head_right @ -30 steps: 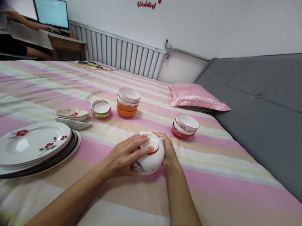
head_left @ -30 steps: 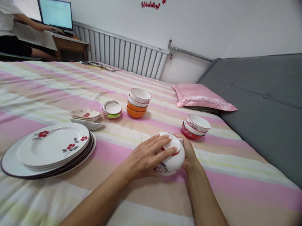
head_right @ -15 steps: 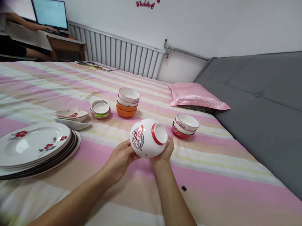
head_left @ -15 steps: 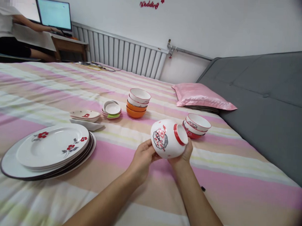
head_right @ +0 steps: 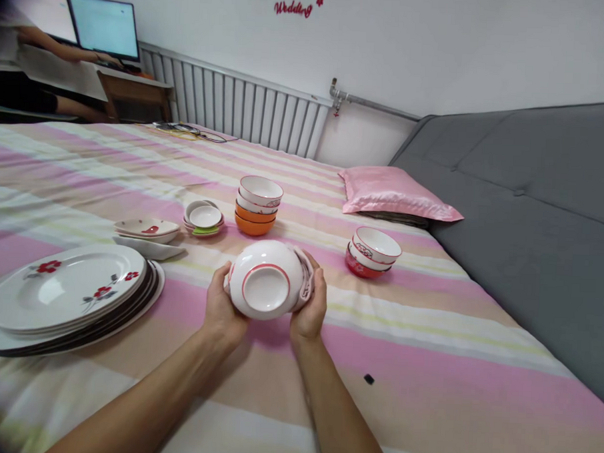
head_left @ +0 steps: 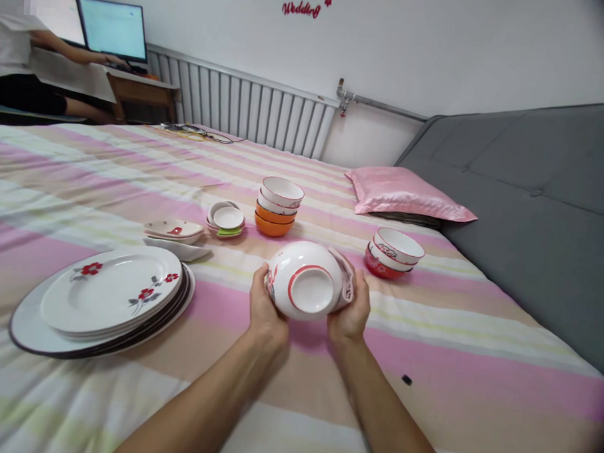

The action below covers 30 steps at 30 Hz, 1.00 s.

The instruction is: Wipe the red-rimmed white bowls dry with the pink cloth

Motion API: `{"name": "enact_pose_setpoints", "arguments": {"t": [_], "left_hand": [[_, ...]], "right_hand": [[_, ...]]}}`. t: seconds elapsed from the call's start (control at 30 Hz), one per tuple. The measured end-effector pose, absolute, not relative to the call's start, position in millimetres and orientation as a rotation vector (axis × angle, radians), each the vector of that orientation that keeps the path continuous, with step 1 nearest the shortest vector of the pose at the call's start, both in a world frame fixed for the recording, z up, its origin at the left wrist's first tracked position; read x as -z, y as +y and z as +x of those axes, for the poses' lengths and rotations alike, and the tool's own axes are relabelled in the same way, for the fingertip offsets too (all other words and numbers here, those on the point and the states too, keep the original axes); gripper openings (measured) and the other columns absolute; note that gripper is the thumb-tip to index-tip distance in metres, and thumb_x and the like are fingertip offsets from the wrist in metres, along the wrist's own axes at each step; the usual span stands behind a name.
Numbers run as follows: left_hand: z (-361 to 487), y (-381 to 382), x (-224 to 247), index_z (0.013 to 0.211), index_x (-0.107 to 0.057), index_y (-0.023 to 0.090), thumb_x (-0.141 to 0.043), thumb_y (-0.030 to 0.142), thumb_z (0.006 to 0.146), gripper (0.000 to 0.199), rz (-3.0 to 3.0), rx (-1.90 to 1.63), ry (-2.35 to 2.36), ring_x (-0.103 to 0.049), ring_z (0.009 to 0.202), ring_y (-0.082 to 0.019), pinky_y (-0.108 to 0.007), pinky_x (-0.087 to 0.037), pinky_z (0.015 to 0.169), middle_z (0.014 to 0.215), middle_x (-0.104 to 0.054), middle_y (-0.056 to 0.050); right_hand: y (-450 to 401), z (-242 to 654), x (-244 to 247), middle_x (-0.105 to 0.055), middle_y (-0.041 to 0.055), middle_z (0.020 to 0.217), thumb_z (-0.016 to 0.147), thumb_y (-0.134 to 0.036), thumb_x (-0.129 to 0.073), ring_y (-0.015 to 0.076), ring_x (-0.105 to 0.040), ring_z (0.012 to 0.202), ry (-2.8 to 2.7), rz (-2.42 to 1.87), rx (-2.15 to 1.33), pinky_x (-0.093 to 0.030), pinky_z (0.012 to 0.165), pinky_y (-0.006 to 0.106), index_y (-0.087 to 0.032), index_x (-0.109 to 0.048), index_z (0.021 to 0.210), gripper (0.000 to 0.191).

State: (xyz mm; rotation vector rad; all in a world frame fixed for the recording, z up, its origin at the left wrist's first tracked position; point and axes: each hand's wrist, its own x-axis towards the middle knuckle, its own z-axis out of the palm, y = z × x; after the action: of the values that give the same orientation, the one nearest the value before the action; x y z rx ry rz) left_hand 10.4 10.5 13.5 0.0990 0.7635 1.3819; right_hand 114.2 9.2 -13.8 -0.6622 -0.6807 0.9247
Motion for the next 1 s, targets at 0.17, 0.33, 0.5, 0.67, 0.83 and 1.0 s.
{"name": "enact_pose_setpoints", "arguments": {"t": [0.17,0.33,0.5,0.67,0.83,1.0], "left_hand": [[5.0,16.1,-8.9,0.075,-0.063,0.018,-0.067,0.042,0.072,0.024,0.234,-1.498,0.717,-0.063,0.058,-0.013,-0.023,-0.049,0.058,0.067,-0.068,0.005],[0.8,17.5,-7.0,0.065,-0.056,0.017,-0.068,0.050,0.070,0.035,0.379,-1.523,0.782,-0.056,0.053,-0.012,-0.022,-0.043,0.051,0.059,-0.061,0.005],[-1.1,16.3,-8.9,0.056,-0.047,0.018,-0.067,0.051,0.071,0.041,0.526,-1.543,0.805,-0.045,0.046,-0.009,-0.022,-0.038,0.049,0.051,-0.050,0.006],[-3.4,14.5,-6.9,0.052,-0.040,0.020,-0.066,0.051,0.073,0.046,0.691,-1.554,0.878,-0.036,0.044,-0.008,-0.023,-0.030,0.044,0.046,-0.039,0.007],[-4.8,15.4,-4.0,0.050,-0.037,0.020,-0.063,0.054,0.075,0.049,0.791,-1.519,0.951,-0.031,0.042,-0.009,-0.024,-0.025,0.043,0.044,-0.035,0.006],[-6.0,16.0,-5.0,0.047,-0.031,0.021,-0.061,0.053,0.076,0.053,0.899,-1.513,0.979,-0.025,0.042,-0.007,-0.024,-0.020,0.042,0.044,-0.029,0.006]], "right_hand": [[4.7,110.7,10.2,-0.063,0.0031,0.130,0.093,-0.057,-0.037,0.0219,-0.055,0.123,-0.725,-0.679,-0.962,-0.038,0.107,0.040,-0.027,-0.063,0.119,0.047],[4.0,110.4,8.7,-0.058,0.0019,0.137,0.093,-0.052,-0.042,0.0211,-0.052,0.128,-0.770,-0.682,-0.967,-0.037,0.108,0.040,-0.029,-0.061,0.121,0.041],[2.9,111.8,7.3,-0.059,0.0025,0.136,0.093,-0.049,-0.044,0.0220,-0.051,0.128,-0.781,-0.656,-1.005,-0.038,0.107,0.041,-0.029,-0.061,0.120,0.038],[1.6,113.8,7.6,-0.057,0.0037,0.138,0.092,-0.053,-0.043,0.0233,-0.052,0.127,-0.780,-0.679,-1.023,-0.041,0.104,0.043,-0.029,-0.061,0.121,0.042],[-0.1,115.2,6.1,-0.060,0.0034,0.134,0.093,-0.052,-0.043,0.0232,-0.055,0.123,-0.830,-0.673,-1.018,-0.041,0.104,0.042,-0.030,-0.062,0.119,0.040],[-2.2,116.6,2.3,-0.061,0.0039,0.132,0.092,-0.053,-0.045,0.0226,-0.053,0.124,-0.902,-0.710,-0.979,-0.039,0.106,0.040,-0.028,-0.065,0.115,0.040]]}}
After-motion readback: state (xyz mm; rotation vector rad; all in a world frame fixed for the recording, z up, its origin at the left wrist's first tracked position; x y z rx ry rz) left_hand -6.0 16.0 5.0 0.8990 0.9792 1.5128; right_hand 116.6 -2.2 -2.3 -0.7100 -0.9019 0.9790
